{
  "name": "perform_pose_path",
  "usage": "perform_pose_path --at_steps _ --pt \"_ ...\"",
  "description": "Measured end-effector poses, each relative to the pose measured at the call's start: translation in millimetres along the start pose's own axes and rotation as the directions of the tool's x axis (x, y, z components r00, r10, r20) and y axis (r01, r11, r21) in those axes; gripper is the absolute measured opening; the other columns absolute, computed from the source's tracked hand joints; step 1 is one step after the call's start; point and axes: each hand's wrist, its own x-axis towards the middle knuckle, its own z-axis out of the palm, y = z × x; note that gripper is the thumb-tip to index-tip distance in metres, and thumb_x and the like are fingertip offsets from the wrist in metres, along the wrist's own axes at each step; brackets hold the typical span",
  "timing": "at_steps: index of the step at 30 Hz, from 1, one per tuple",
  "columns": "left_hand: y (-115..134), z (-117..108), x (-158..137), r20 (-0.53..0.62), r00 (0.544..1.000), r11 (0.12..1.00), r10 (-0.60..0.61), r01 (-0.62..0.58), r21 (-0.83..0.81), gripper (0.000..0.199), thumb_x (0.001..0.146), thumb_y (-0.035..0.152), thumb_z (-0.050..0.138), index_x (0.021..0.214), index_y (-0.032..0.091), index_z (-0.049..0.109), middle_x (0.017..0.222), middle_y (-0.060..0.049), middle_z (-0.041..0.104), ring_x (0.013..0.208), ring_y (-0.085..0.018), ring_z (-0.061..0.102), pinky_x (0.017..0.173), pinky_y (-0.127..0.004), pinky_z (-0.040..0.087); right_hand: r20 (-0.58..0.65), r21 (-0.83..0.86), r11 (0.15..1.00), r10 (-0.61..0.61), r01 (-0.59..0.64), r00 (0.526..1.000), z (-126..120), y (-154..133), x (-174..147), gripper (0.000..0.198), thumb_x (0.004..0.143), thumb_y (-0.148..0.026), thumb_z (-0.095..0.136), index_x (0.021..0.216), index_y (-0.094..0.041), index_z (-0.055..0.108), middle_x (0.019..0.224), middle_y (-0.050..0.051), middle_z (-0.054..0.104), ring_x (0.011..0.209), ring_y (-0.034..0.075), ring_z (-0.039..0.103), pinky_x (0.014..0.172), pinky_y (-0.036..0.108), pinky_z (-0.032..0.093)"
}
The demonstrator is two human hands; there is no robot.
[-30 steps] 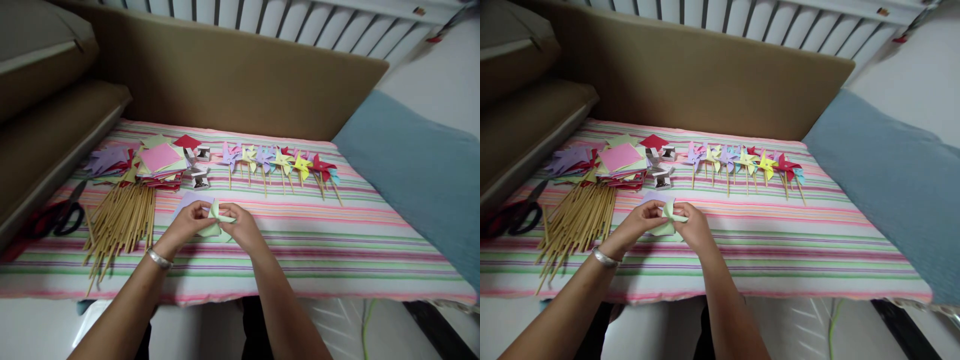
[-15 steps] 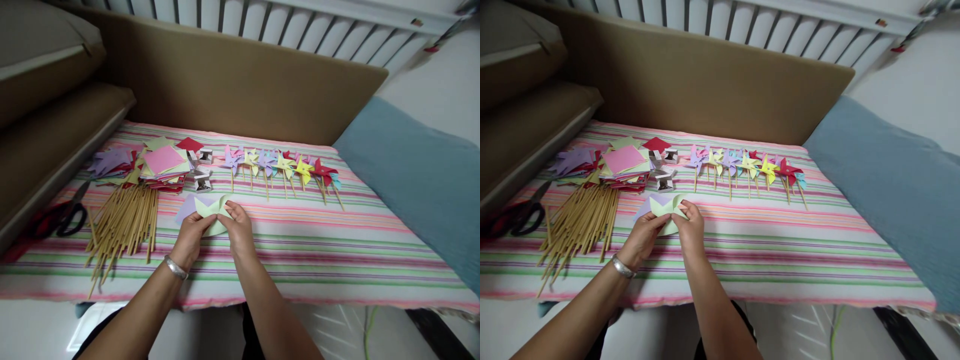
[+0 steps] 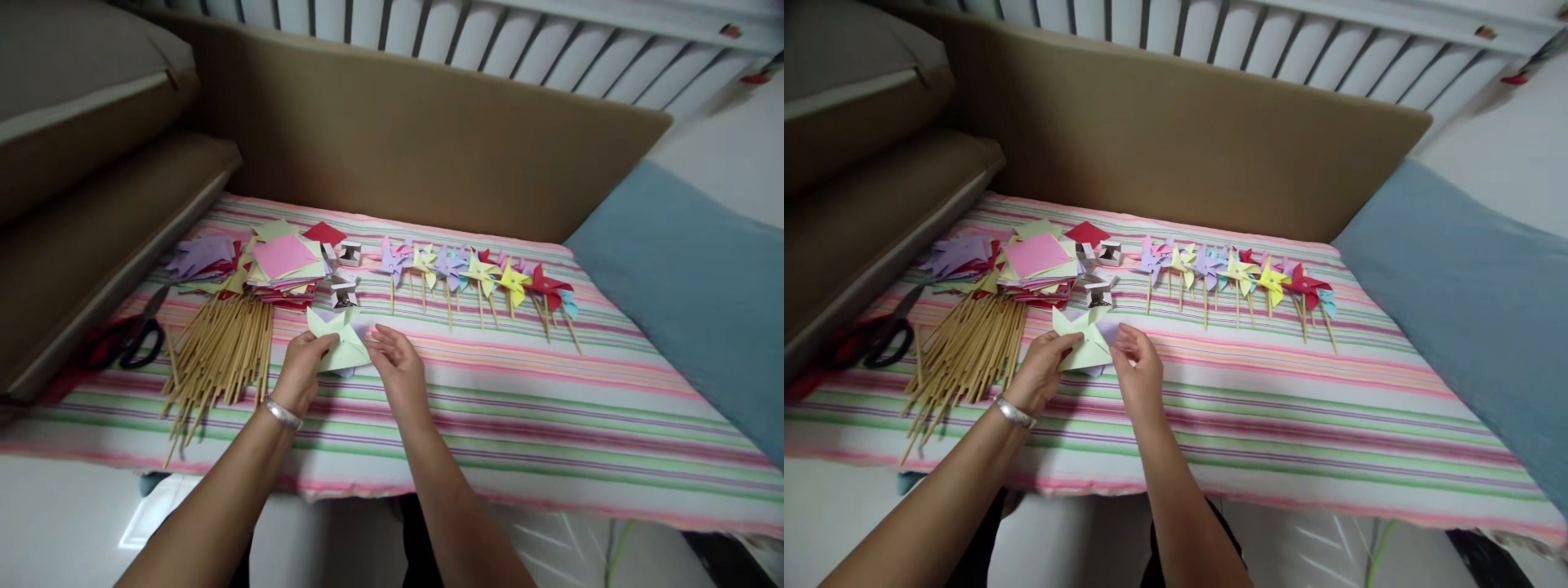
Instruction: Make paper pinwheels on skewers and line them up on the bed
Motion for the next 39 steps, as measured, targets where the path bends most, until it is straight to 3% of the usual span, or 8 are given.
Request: perform_pose_path --at_steps 2,4,6,8,14,20,29,39 --pt "7.0 -4.1 3.9 -0.014 1.000 1.000 -0.007 0.007 0.006 0.022 0.047 0.020 0.076 0.062 0.011 0.062 0.053 -0.001 0.065 0.048 -0.013 0.056 0.050 -0.023 0.040 0.043 -0.205 0.957 -0.201 0.205 0.979 -3.4 -1.5 -4.4 0.028 0.077 -0.020 0.056 0.104 -0.023 0.062 0.112 0.009 0.061 0.105 0.022 0.056 0.092 0.041 0.044" --pt "12.3 -7.1 6.2 -0.016 1.000 1.000 -0.017 0.017 0.002 0.021 0.046 0.019 0.075 0.060 0.011 0.062 0.052 -0.001 0.065 0.048 -0.013 0.056 0.049 -0.023 0.040 0.179 -0.369 0.836 -0.364 0.406 0.914 -4.3 -1.8 -8.7 0.029 0.077 -0.017 0.054 0.103 -0.026 0.063 0.126 0.007 0.053 0.120 0.024 0.045 0.101 0.045 0.037" --pt "15.5 -8.7 6.7 0.004 1.000 1.000 -0.029 0.029 -0.006 0.020 0.045 0.019 0.074 0.059 0.011 0.062 0.051 -0.001 0.064 0.048 -0.013 0.057 0.050 -0.023 0.040 0.318 -0.452 0.717 -0.427 0.531 0.847 -3.0 -0.4 -11.4 0.036 0.076 -0.013 0.054 0.109 -0.027 0.061 0.140 0.005 0.039 0.131 0.025 0.031 0.105 0.048 0.030" --pt "17.0 -9.1 6.3 0.028 0.999 0.999 -0.045 0.045 0.000 0.019 0.045 0.018 0.074 0.059 0.011 0.063 0.051 -0.001 0.064 0.047 -0.013 0.057 0.050 -0.024 0.041 0.369 -0.495 0.651 -0.442 0.576 0.817 -0.5 2.4 -11.8 0.040 0.077 -0.011 0.052 0.112 -0.027 0.059 0.147 0.003 0.029 0.136 0.026 0.021 0.107 0.050 0.026" --pt "15.5 -11.0 7.1 0.004 0.999 0.998 -0.033 0.033 0.054 0.020 0.044 0.021 0.074 0.056 0.011 0.060 0.049 -0.001 0.062 0.046 -0.012 0.054 0.049 -0.024 0.040 0.280 -0.523 0.650 -0.479 0.551 0.832 2.4 7.1 -6.3 0.022 0.082 -0.014 0.049 0.093 -0.022 0.066 0.140 0.007 0.040 0.134 0.025 0.026 0.106 0.049 0.030" --pt "10.5 -13.8 8.8 0.010 1.000 0.996 0.007 -0.007 0.092 0.022 0.046 0.022 0.074 0.061 0.011 0.063 0.054 -0.002 0.064 0.050 -0.013 0.056 0.052 -0.024 0.040 0.280 -0.515 0.653 -0.484 0.555 0.829 -2.2 5.2 -4.5 0.016 0.084 -0.020 0.053 0.089 -0.025 0.068 0.132 0.007 0.050 0.130 0.024 0.033 0.103 0.047 0.033" --pt "2.7 -4.5 -2.6 0.059 0.998 0.982 -0.006 -0.006 0.188 0.020 0.049 0.021 0.074 0.066 0.010 0.068 0.056 -0.003 0.066 0.046 -0.012 0.055 0.048 -0.023 0.039 0.200 -0.433 0.809 -0.345 0.398 0.917 -5.0 1.7 -2.9 0.007 0.078 -0.023 0.061 0.077 -0.025 0.068 0.133 0.006 0.050 0.132 0.026 0.031 0.105 0.051 0.027" --pt "-4.1 -1.1 -6.8 0.210 0.977 0.976 -0.028 -0.019 0.216 0.022 0.051 0.021 0.075 0.071 0.011 0.071 0.061 -0.004 0.068 0.050 -0.013 0.056 0.051 -0.023 0.040 0.165 -0.508 0.759 -0.379 0.408 0.910 -7.2 5.7 -1.9 0.007 0.072 -0.026 0.067 0.069 -0.023 0.063 0.132 0.007 0.050 0.132 0.026 0.030 0.104 0.049 0.028"
